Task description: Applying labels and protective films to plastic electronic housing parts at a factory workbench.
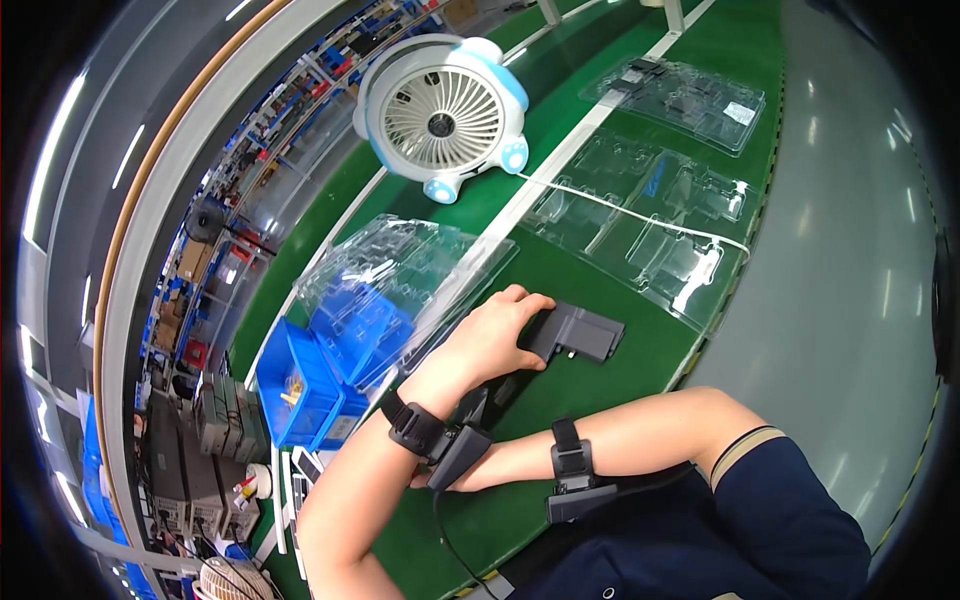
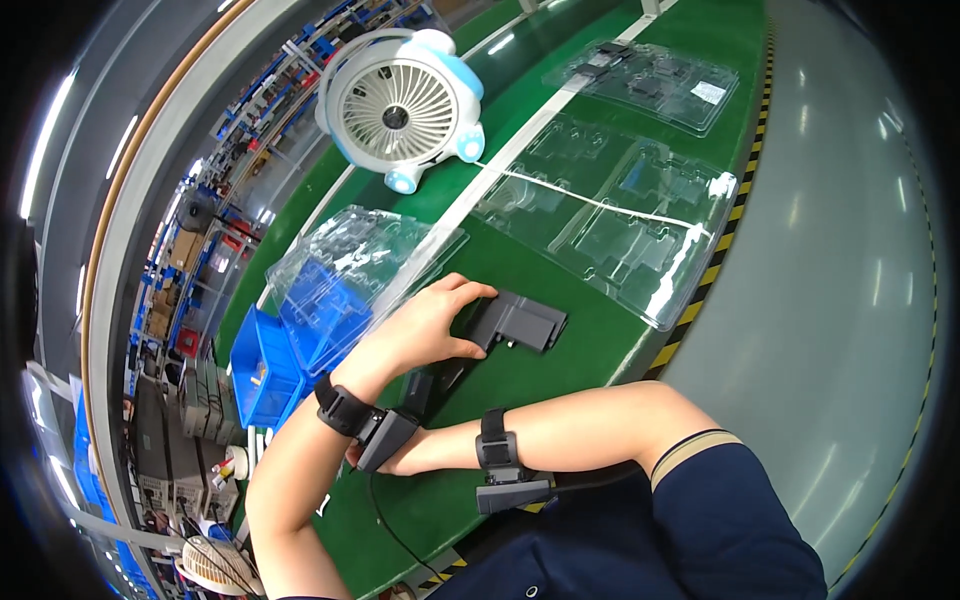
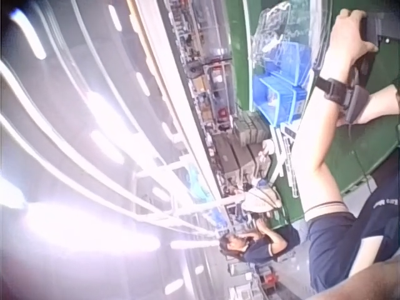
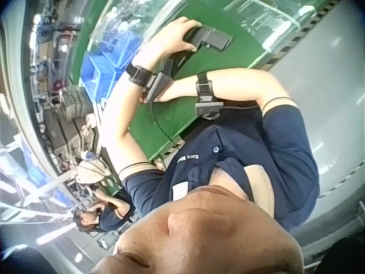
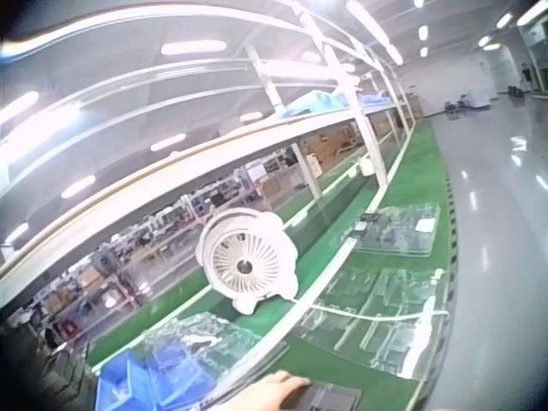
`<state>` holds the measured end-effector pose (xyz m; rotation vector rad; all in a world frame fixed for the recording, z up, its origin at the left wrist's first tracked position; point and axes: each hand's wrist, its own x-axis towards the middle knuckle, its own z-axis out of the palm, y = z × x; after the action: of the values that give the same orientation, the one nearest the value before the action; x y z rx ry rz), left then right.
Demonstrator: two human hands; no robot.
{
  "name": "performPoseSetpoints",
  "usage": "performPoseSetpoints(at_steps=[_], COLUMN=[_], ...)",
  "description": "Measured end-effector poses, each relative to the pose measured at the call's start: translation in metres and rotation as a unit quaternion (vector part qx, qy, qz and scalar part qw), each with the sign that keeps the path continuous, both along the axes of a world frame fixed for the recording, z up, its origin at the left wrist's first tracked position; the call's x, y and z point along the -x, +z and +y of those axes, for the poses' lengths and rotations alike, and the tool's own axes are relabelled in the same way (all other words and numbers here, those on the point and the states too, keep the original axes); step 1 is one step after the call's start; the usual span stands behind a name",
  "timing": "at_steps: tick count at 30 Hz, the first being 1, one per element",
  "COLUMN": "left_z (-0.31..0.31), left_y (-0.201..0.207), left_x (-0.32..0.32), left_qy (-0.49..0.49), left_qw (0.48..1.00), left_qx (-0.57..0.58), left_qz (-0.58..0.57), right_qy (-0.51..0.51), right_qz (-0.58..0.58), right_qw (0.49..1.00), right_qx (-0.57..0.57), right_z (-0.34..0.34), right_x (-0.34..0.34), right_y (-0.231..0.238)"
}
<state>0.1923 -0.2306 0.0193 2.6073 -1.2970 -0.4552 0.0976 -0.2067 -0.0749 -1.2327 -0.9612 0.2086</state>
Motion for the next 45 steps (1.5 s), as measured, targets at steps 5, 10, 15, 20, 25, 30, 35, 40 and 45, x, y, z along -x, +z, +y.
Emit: performPoseSetpoints(at_steps=[5,10,15,20,25,30,35,40,45], left_z=[-0.01,-0.013,-0.004,0.022,0.068,0.152,0.223,0.244,0.225], left_y=[-0.003,0.003,0.002,0.005,0.073,0.073,0.008,-0.017,-0.033], left_x=[-0.01,-0.007,-0.004,0.005,0.045,0.118,0.187,0.205,0.193], left_qy=[0.013,0.01,0.013,0.081,0.243,0.383,0.503,0.521,0.484], left_qw=[1.0,0.999,0.997,0.961,0.889,0.79,0.697,0.706,0.721], left_qx=[-0.006,0.032,0.074,0.159,0.327,0.479,0.488,0.42,0.462], left_qz=[0.026,-0.002,0.005,0.211,0.208,-0.017,-0.153,-0.233,-0.181], right_qy=[0.098,0.06,-0.016,0.025,-0.069,-0.069,-0.033,-0.012,0.081], right_qz=[0.204,0.144,0.063,0.166,-0.008,0.083,0.04,-0.049,0.118], right_qw=[0.97,0.983,0.994,0.986,0.989,0.988,0.99,0.994,0.973], right_qx=[-0.093,-0.097,-0.089,-0.019,0.129,0.113,0.129,0.096,0.183], right_z=[0.007,0.027,0.022,0.0,-0.023,-0.027,-0.023,-0.021,-0.024], right_x=[0.001,-0.007,-0.007,-0.005,-0.016,-0.024,-0.028,-0.036,-0.029], right_y=[-0.018,-0.054,-0.039,-0.006,0.032,0.039,0.053,0.064,0.104])
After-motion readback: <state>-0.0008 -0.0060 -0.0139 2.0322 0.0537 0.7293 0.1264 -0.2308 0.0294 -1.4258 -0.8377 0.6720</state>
